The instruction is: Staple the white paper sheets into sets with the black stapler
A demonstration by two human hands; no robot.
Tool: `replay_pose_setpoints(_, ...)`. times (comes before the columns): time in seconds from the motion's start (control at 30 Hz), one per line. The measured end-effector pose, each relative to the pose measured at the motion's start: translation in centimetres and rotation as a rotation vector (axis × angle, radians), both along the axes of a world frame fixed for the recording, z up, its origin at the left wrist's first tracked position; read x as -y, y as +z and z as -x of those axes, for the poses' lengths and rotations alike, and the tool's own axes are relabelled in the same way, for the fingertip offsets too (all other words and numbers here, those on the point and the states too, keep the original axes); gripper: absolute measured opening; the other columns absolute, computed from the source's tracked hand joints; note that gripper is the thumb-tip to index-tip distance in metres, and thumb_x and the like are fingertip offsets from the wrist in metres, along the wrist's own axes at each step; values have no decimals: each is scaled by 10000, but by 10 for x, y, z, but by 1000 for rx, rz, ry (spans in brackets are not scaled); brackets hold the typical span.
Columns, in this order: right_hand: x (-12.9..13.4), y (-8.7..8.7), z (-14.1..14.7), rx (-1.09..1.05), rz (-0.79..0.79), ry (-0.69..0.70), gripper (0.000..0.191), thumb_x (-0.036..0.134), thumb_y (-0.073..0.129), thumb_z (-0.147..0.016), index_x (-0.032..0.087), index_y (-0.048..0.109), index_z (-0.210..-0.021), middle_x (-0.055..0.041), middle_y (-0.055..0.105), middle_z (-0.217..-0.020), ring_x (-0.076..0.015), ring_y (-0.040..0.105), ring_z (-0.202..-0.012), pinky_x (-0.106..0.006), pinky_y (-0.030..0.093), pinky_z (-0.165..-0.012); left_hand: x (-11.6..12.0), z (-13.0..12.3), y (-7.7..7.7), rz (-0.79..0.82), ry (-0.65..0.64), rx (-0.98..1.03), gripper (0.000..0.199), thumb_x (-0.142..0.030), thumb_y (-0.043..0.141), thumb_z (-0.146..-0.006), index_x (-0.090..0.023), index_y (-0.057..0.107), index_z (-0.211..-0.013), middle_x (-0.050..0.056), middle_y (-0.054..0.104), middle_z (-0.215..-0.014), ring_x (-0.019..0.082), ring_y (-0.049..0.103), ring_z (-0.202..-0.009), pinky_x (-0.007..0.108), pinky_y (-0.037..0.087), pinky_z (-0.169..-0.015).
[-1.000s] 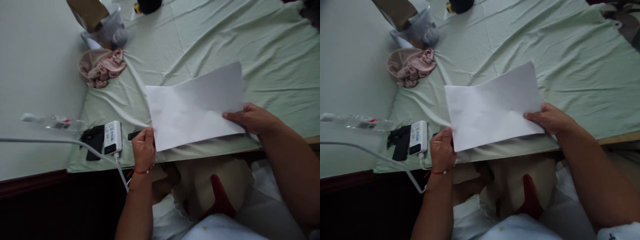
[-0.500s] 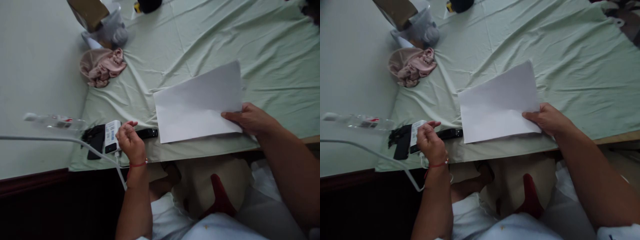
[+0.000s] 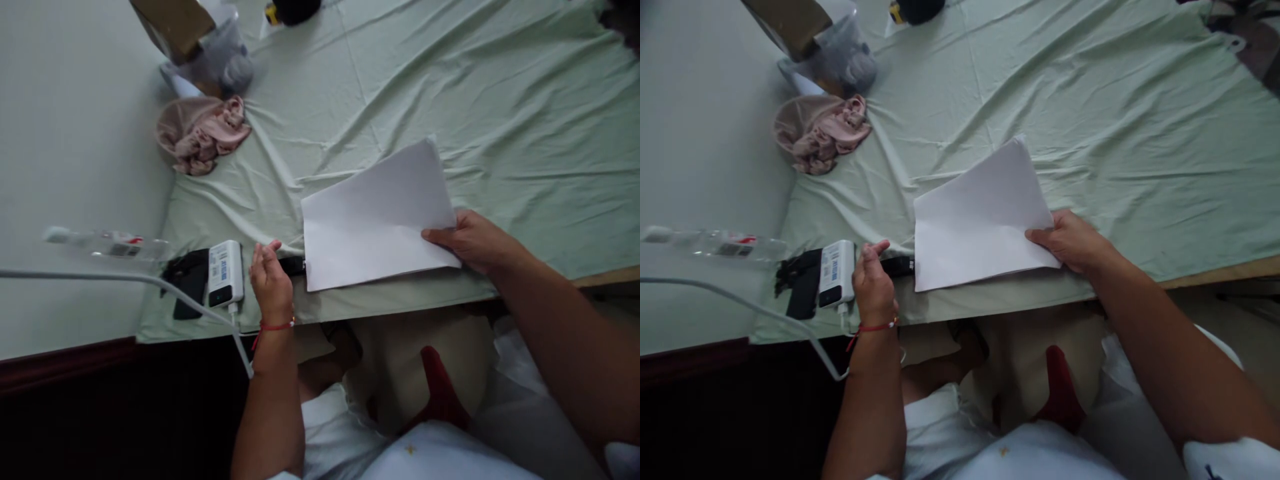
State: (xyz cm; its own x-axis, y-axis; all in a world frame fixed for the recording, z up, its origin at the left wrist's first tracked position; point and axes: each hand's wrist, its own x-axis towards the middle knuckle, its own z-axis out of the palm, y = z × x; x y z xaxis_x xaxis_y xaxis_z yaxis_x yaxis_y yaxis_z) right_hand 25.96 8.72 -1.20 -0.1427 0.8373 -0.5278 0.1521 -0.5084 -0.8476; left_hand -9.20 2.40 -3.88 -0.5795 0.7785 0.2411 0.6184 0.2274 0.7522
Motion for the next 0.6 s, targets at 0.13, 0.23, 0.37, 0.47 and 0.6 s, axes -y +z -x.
replay_pose_setpoints(0.13,-1,2,8,0,-25,25,178,292,833,-810,236,738,-670,-30,711,-721,-144,551,-597,-260,424,-513,2,-4,6,86,-11,-28,563,-513,332,-1120,-197,788,-1219,163,733,-1447,300,482,-1580,517,243,-1362)
replay_pose_setpoints(0.23,-1,4,12,-17,-49,16,183,336,849,-779,251,725,-675,-36,715,-720,-157,559,-603,-267,431,-497,4,-3,9,153,-27,-68,512,-462,356,-1117,-227,772,-1303,139,702,-1513,294,462,-1596,537,208,-1374)
replay_pose_setpoints(0.37,-1,2,13,-10,-52,13,194,349,856,-762,257,709,-674,-40,714,-718,-163,564,-605,-273,439,-493,5,-1,7,213,-91,-139,441,-368,413,-1095,-249,737,-1371,115,654,-1585,282,420,-1625,565,152,-1384)
replay_pose_setpoints(0.47,-2,-1,13,-3,-45,-2,159,315,845,-757,258,718,-680,-34,726,-733,-162,574,-619,-268,449,-509,5,2,3,208,-113,-205,421,-333,449,-1075,-253,729,-1378,112,635,-1607,283,419,-1625,574,168,-1380)
replay_pose_setpoints(0.6,-2,-1,13,19,-40,-13,146,319,850,-750,264,723,-704,-32,739,-750,-178,591,-638,-286,468,-535,5,4,-2,203,-155,-269,436,-340,457,-1067,-248,720,-1403,130,634,-1605,301,412,-1628,614,174,-1368)
